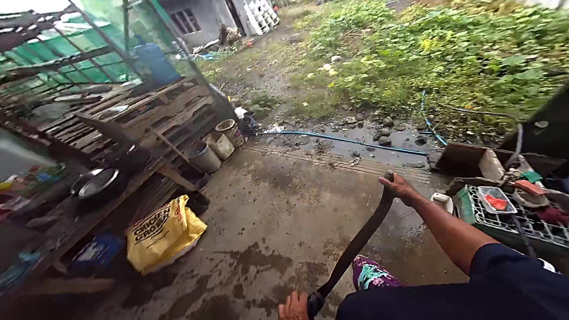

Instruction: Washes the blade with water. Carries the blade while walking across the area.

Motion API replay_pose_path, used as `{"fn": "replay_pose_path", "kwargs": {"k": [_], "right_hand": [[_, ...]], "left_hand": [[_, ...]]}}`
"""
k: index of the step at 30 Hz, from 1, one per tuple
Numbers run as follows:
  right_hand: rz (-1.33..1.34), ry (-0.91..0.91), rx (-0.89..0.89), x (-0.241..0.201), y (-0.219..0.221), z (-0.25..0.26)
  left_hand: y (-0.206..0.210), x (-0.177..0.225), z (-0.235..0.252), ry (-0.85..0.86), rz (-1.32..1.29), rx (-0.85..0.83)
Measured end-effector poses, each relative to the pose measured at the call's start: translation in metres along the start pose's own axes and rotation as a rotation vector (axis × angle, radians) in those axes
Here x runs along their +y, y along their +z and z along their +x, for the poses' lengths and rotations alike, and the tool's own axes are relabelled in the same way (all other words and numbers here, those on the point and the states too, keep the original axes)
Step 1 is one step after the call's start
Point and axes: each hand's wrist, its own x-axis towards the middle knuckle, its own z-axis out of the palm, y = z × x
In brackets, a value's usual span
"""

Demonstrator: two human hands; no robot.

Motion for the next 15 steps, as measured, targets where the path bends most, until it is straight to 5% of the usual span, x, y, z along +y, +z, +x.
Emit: {"fn": "replay_pose_path", "kwargs": {"k": [7,15], "right_hand": [[0.031,-0.048,-0.204,-0.063,0.150,0.048],[-0.108,-0.153,-0.459,-0.173,0.390,0.103]], "left_hand": [[-0.002,-0.100,0.014,-0.192,-0.070,-0.055],[-0.043,-0.189,-0.006,-0.543,-0.184,-0.047]]}}
